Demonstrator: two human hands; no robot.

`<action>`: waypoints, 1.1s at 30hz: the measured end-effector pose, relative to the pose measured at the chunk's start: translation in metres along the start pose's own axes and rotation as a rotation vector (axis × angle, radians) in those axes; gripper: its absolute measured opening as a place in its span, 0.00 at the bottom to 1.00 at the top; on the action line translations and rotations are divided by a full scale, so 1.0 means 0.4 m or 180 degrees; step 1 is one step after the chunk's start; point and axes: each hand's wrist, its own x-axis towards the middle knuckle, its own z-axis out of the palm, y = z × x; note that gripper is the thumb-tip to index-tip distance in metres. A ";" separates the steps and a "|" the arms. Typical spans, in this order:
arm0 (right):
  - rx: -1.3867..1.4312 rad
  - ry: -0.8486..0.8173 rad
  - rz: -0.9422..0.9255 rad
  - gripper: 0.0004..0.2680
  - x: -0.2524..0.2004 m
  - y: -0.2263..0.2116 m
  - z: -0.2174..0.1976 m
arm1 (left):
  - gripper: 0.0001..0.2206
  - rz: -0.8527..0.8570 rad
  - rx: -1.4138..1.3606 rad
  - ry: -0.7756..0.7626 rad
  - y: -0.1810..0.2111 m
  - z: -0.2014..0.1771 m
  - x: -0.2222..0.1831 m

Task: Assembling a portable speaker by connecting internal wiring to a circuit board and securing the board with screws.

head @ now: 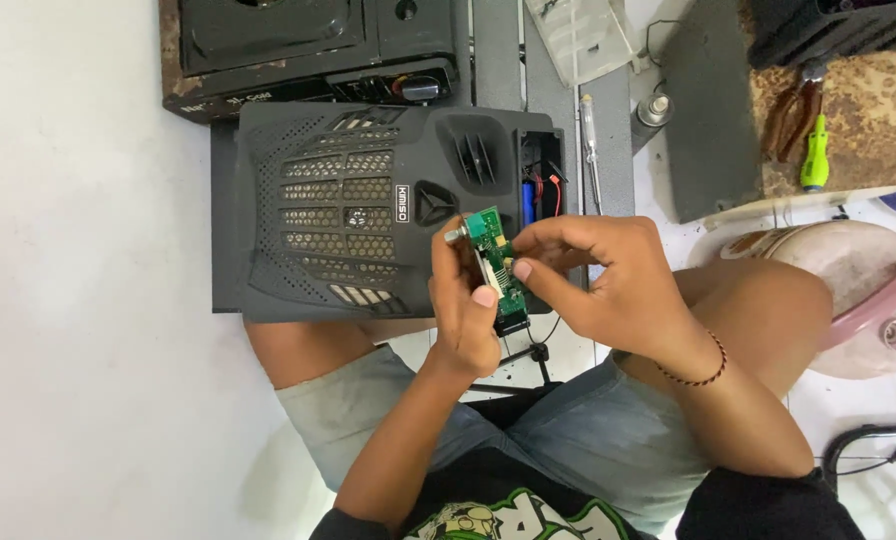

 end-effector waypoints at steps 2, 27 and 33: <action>0.0033 -0.0042 0.0021 0.05 -0.001 0.001 -0.001 | 0.27 0.0005 0.0018 -0.0008 0.006 0.003 0.002; 0.0257 -0.0039 0.0164 0.02 0.011 0.035 0.016 | 0.23 0.0183 0.0195 0.0067 0.073 0.014 0.027; 0.0293 0.0011 0.0025 0.02 0.012 0.035 0.020 | 0.23 0.0156 0.0472 0.0011 0.104 0.011 0.042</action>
